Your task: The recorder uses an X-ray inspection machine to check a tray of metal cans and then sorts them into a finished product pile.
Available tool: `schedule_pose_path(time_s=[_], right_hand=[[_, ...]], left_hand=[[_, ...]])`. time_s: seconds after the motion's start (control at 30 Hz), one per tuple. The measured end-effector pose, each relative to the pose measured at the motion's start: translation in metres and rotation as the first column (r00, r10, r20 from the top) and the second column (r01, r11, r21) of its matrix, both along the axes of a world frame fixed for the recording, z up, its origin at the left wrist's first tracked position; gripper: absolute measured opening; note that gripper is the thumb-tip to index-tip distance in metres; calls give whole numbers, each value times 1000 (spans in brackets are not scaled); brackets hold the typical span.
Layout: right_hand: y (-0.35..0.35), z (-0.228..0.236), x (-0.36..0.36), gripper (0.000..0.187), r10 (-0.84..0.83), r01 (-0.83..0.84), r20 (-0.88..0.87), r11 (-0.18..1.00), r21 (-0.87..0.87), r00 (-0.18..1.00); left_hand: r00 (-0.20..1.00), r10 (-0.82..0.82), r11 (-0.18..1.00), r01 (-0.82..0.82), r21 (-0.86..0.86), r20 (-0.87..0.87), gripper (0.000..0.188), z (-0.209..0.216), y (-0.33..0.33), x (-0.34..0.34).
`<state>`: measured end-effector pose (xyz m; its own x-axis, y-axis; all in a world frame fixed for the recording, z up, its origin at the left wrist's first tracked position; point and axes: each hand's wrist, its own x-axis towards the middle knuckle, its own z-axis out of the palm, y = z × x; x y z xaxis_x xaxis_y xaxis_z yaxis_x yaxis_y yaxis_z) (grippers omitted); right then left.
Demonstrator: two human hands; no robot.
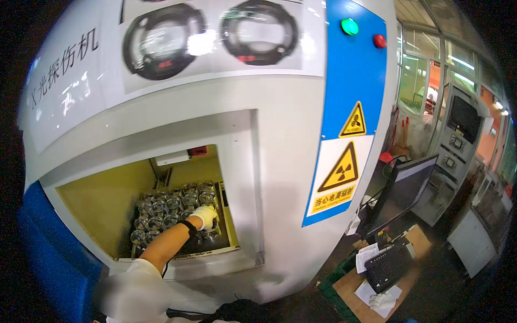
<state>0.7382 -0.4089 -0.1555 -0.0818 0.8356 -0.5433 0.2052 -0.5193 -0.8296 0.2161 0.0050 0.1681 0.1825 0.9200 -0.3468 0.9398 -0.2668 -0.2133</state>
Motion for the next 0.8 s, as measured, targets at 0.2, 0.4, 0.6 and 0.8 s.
schedule_pose_path(time_s=[0.2,0.4,0.6,0.8], right_hand=[[-41,-126,52,34,553,-570,655,792,-220,515],[-117,-214,126,32,712,-713,671,580,-395,207],[-157,-194,134,42,347,-508,818,858,-80,458],[-123,-127,153,44,568,-526,409,821,-223,714]], left_hand=[[997,39,997,-43,67,60,43,-8,11,12],[959,62,997,-72,28,278,45,6,-14,-2],[633,-1,936,-271,223,774,62,34,-74,12],[-645,-251,958,-271,91,722,56,-1,-237,113]])
